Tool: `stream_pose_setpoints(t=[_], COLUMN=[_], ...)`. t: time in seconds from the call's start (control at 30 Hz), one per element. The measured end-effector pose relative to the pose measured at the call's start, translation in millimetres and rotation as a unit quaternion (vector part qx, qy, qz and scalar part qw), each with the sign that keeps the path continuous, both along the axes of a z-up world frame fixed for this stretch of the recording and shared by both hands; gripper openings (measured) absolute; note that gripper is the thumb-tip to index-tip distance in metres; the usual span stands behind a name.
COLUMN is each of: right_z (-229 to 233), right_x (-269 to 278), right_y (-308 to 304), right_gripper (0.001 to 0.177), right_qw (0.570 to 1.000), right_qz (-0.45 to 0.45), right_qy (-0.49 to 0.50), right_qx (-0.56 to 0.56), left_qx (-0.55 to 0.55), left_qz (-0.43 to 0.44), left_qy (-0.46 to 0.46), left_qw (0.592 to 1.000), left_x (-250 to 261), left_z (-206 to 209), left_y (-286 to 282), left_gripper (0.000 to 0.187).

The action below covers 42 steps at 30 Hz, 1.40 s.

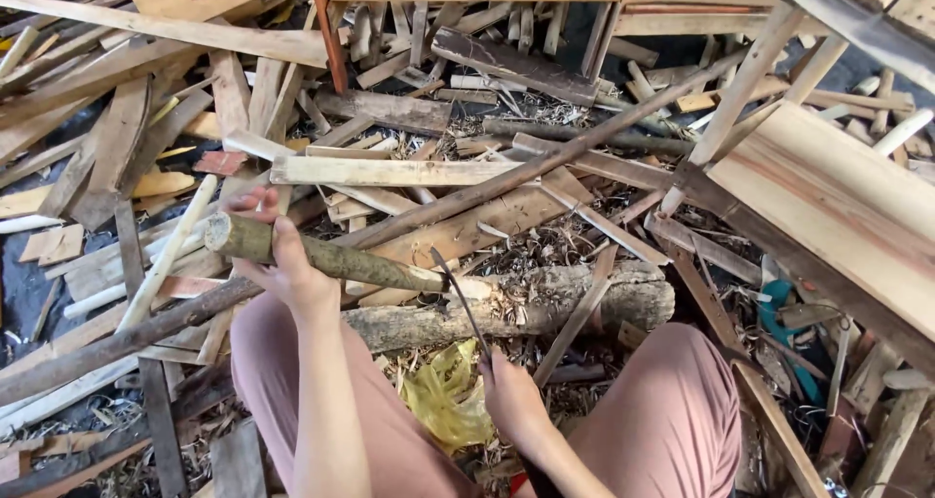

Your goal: Carving a wooden branch with a knife

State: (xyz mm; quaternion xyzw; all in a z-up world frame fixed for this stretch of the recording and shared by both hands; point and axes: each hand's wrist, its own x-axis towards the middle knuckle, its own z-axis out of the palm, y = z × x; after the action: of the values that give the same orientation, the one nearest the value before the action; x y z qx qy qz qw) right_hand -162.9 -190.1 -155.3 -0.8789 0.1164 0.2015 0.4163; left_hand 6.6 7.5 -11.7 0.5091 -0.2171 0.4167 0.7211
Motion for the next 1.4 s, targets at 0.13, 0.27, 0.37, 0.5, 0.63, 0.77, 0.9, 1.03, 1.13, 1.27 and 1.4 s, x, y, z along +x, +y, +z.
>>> stream_pose_setpoints(t=[0.13, 0.27, 0.37, 0.5, 0.63, 0.77, 0.9, 1.03, 1.13, 1.27, 1.4], right_z=[52.5, 24.4, 5.7, 40.9, 23.0, -56.2, -17.0, 28.6, -20.7, -73.3, -10.7], right_x=[-30.1, -16.7, 4.5, -27.1, -18.6, 11.9, 2.0, -8.0, 8.3, 22.0, 19.2], right_y=[9.8, 4.5, -5.8, 10.1, 6.7, -26.7, -6.8, 9.6, -4.8, -23.1, -12.2], right_gripper=[0.027, 0.034, 0.045, 0.019, 0.029, 0.034, 0.024, 0.033, 0.038, 0.029, 0.042], right_qw=[0.999, 0.998, 1.0, 0.997, 0.992, 0.998, 0.999, 0.991, 0.996, 0.98, 0.999], right_qz=[0.035, 0.038, 0.024, 0.047, 0.045, 0.015, 0.024, 0.012, 0.026, 0.034, -0.027], right_qy=[0.003, -0.04, 0.003, -0.066, -0.114, -0.007, -0.036, -0.124, -0.042, -0.053, 0.021], right_qx=[-0.031, -0.01, 0.003, -0.015, -0.005, -0.062, -0.028, -0.041, -0.079, -0.19, -0.034], left_qx=[0.001, 0.007, -0.012, -0.022, -0.002, -0.008, -0.055, -0.074, -0.069, -0.025, -0.107], left_qz=[0.046, 0.0, -0.002, 0.024, 0.01, 0.04, 0.05, 0.024, 0.02, 0.081, 0.098], left_qy=[0.039, 0.004, 0.003, 0.016, 0.004, 0.056, 0.083, 0.075, 0.068, 0.068, 0.11], left_qw=[0.998, 1.0, 1.0, 0.999, 1.0, 0.998, 0.994, 0.994, 0.995, 0.994, 0.983], left_x=[5.2, -0.2, 2.8, 7.6, 8.3, 11.7, 29.4, 28.3, 21.6, 15.3, 24.5], left_z=[-0.5, 2.7, 2.5, -8.0, -1.0, -6.6, -28.7, -29.6, -21.0, 0.9, -12.8], left_y=[-3.8, -1.1, 0.3, 4.5, 4.6, 9.2, 15.7, 21.0, 21.2, 12.1, -5.2], left_gripper=[0.021, 0.023, 0.02, 0.026, 0.024, 0.033, 0.036, 0.036, 0.037, 0.028, 0.022])
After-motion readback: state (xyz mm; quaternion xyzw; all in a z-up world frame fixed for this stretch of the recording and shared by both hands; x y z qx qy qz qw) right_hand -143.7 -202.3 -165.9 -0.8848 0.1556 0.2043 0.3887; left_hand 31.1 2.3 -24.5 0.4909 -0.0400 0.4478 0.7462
